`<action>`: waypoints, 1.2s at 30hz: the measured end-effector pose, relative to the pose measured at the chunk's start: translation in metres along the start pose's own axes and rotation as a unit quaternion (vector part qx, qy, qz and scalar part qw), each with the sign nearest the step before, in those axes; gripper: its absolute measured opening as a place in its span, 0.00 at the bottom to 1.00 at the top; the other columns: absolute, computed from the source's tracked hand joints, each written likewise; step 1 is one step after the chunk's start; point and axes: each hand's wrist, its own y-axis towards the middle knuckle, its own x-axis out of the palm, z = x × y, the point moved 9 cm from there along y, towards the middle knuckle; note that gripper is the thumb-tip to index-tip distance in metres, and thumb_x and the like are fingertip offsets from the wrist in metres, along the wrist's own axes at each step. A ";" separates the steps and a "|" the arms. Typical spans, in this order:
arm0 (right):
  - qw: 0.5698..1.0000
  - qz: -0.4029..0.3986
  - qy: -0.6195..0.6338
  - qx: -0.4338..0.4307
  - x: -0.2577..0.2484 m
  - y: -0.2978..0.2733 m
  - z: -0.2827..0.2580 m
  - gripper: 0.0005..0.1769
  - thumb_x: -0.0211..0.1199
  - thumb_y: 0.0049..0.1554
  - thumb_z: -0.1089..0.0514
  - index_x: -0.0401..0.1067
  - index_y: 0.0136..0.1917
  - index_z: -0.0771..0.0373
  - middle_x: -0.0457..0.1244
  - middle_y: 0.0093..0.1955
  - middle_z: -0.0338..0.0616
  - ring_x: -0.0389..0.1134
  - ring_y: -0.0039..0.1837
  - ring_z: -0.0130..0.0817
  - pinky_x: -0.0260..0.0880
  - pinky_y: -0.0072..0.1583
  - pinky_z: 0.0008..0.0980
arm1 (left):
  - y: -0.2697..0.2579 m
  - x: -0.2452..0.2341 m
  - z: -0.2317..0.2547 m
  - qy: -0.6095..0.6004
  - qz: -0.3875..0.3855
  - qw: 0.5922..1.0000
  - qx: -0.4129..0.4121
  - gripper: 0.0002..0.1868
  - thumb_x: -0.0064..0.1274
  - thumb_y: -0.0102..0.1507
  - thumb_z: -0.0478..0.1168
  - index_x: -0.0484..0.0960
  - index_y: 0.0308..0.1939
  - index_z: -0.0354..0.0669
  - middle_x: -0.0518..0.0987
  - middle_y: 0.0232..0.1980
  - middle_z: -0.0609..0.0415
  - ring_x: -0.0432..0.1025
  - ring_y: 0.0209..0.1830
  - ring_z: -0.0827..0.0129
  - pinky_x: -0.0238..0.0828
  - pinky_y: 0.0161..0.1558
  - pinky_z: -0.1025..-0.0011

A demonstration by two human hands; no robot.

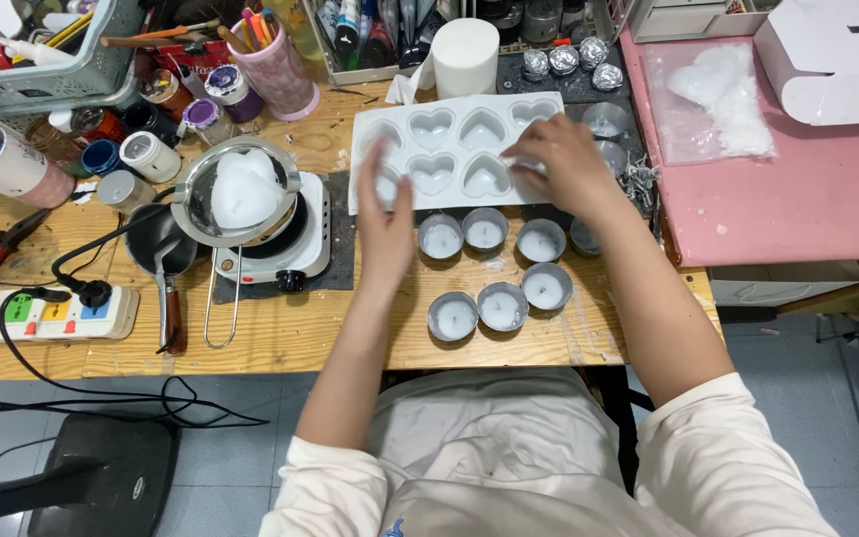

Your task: Cleaning and preparing metal candle tins and a silicone mold for candle production.

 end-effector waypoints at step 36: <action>0.963 -0.241 0.092 -0.083 0.005 -0.012 -0.096 0.38 0.80 0.38 0.38 0.75 0.55 0.61 0.66 0.53 0.44 0.63 0.60 0.46 0.63 0.61 0.42 | -0.001 0.046 -0.023 0.312 -0.312 0.896 0.055 0.11 0.57 0.65 0.47 0.86 0.42 0.45 0.77 0.47 0.52 0.71 0.52 0.56 0.70 0.51 0.58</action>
